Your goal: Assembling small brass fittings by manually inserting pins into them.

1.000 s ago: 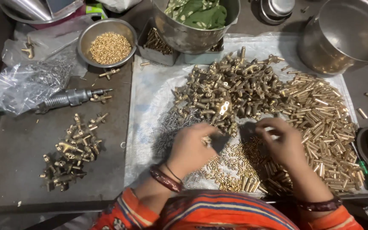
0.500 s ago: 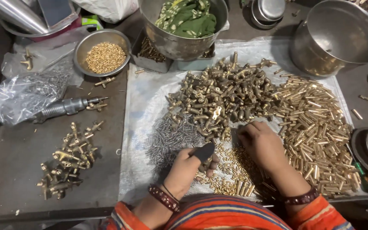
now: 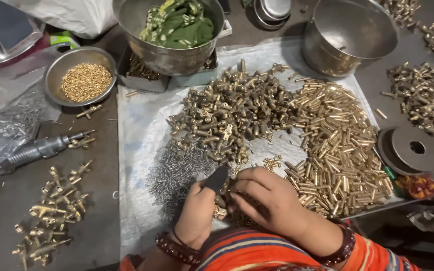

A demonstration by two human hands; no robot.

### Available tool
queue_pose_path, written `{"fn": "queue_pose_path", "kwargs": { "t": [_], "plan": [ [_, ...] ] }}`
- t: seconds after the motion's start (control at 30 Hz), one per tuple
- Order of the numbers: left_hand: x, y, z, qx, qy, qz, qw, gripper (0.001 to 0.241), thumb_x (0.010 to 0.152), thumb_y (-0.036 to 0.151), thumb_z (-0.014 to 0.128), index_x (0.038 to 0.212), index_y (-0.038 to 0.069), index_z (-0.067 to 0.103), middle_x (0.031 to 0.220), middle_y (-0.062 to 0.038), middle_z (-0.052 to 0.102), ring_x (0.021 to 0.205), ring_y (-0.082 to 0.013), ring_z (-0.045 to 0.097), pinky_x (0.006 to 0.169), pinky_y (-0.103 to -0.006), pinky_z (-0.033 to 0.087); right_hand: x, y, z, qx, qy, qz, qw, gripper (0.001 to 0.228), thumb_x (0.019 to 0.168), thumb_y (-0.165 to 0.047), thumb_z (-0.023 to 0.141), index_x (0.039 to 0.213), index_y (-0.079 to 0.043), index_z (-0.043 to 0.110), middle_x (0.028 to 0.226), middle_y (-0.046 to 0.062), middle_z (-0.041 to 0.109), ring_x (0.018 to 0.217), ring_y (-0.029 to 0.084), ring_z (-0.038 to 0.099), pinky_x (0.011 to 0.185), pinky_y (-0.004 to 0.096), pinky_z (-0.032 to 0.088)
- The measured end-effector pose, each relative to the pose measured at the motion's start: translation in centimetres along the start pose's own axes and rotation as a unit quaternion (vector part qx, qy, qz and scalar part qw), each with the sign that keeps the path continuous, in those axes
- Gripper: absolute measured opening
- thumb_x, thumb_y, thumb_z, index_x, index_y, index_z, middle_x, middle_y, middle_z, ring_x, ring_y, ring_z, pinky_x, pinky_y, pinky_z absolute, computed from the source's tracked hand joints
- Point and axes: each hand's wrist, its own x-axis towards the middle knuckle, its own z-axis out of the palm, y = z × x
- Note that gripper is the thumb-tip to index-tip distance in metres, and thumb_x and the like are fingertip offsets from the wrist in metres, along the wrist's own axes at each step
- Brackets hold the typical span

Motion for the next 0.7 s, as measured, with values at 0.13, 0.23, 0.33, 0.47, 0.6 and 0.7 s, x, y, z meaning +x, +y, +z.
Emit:
{"fn": "queue_pose_path", "kwargs": {
  "t": [0.13, 0.23, 0.33, 0.47, 0.6, 0.7],
  "plan": [
    [-0.2, -0.3, -0.2, 0.01, 0.023, -0.031, 0.999, 0.03, 0.1, 0.027, 0.055, 0.095, 0.002, 0.071, 0.065, -0.004, 0.066, 0.05, -0.0136, 0.06, 0.044, -0.0264, 0.042, 0.0, -0.4, 0.3, -0.018, 0.005, -0.007, 1.0, 0.023, 0.082, -0.011, 0.08, 0.101, -0.008, 0.068, 0.106, 0.01, 0.066, 0.088, 0.028, 0.069, 0.071, 0.036, 0.057],
    [-0.1, -1.1, -1.1, 0.044, 0.018, -0.04, 0.998, 0.029, 0.099, 0.024, 0.053, 0.094, 0.002, 0.07, 0.068, -0.005, 0.067, 0.053, -0.0135, 0.061, 0.045, -0.026, 0.042, -0.5, -0.4, 0.3, -0.019, -0.01, 0.005, 1.0, 0.022, 0.081, -0.01, 0.08, 0.1, -0.009, 0.068, 0.105, 0.009, 0.067, 0.089, 0.028, 0.069, 0.072, 0.036, 0.057],
    [-0.7, -0.9, -1.0, 0.057, 0.011, -0.054, 0.997, 0.027, 0.098, 0.022, 0.054, 0.099, 0.002, 0.072, 0.075, -0.004, 0.068, 0.058, -0.0119, 0.062, 0.047, -0.0255, 0.043, -1.0, -0.3, 0.5, 0.074, -0.045, 0.08, 0.993, 0.019, 0.081, -0.008, 0.078, 0.096, -0.008, 0.066, 0.102, 0.008, 0.067, 0.091, 0.026, 0.07, 0.077, 0.035, 0.059],
    [-0.9, -1.9, -2.2, 0.047, 0.029, -0.062, 0.997, 0.024, 0.099, 0.02, 0.055, 0.105, 0.003, 0.072, 0.08, -0.002, 0.067, 0.062, -0.0086, 0.059, 0.048, -0.0248, 0.042, -0.8, -0.4, 1.2, 0.09, -0.095, 0.131, 0.983, 0.018, 0.082, -0.012, 0.081, 0.091, -0.009, 0.066, 0.093, 0.007, 0.066, 0.087, 0.026, 0.07, 0.074, 0.036, 0.057],
    [-0.2, -2.2, -5.5, 0.076, 0.024, -0.014, 0.997, 0.028, 0.101, 0.018, 0.052, 0.105, -0.003, 0.072, 0.083, -0.011, 0.072, 0.064, -0.0165, 0.065, 0.056, -0.0286, 0.05, -0.4, -0.7, 1.3, 0.154, -0.157, 0.17, 0.961, 0.021, 0.082, -0.018, 0.082, 0.09, -0.007, 0.067, 0.091, 0.007, 0.066, 0.082, 0.025, 0.07, 0.071, 0.035, 0.057],
    [-2.8, 3.9, -7.4, 0.195, 0.144, 0.11, 0.964, 0.034, 0.087, 0.006, 0.045, 0.105, 0.0, 0.074, 0.091, -0.015, 0.08, 0.072, -0.0204, 0.075, 0.066, -0.0315, 0.06, -0.6, -0.1, 1.2, 0.157, -0.162, 0.159, 0.961, 0.02, 0.085, -0.021, 0.081, 0.093, -0.007, 0.07, 0.091, 0.007, 0.069, 0.084, 0.025, 0.071, 0.074, 0.036, 0.057]
  ]
}}
